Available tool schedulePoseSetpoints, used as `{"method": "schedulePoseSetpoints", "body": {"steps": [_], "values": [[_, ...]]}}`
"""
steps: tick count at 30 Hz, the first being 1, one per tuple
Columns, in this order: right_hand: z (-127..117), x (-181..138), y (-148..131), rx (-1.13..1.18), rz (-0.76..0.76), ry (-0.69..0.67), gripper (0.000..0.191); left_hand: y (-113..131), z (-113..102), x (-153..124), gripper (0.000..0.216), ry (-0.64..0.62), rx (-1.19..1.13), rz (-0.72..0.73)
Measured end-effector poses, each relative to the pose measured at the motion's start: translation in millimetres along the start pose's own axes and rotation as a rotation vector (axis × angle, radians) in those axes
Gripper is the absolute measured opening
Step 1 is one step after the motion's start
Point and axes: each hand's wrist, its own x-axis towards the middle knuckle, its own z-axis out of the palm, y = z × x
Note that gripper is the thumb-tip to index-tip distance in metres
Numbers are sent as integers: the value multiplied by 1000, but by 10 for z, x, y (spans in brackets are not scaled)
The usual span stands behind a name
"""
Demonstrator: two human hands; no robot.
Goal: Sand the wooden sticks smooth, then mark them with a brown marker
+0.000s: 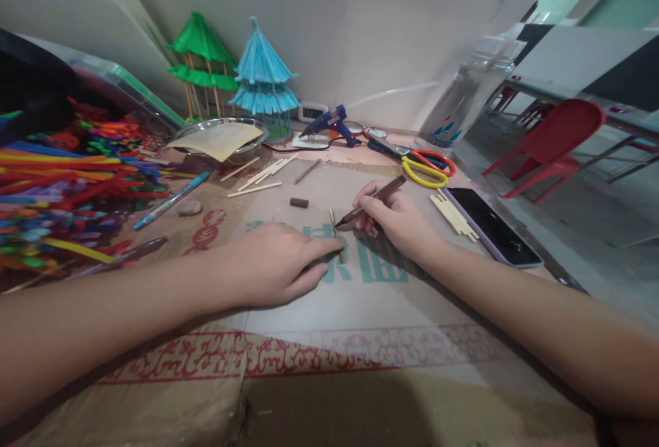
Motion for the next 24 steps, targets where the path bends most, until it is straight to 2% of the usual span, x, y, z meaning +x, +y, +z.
{"method": "schedulePoseSetpoints", "body": {"steps": [10, 24], "values": [[9, -4, -10, 7, -2, 8, 11, 5, -29, 15, 42, -44, 8, 3], [13, 36, 41, 16, -46, -9, 13, 8, -31, 17, 42, -41, 5, -1]]}}
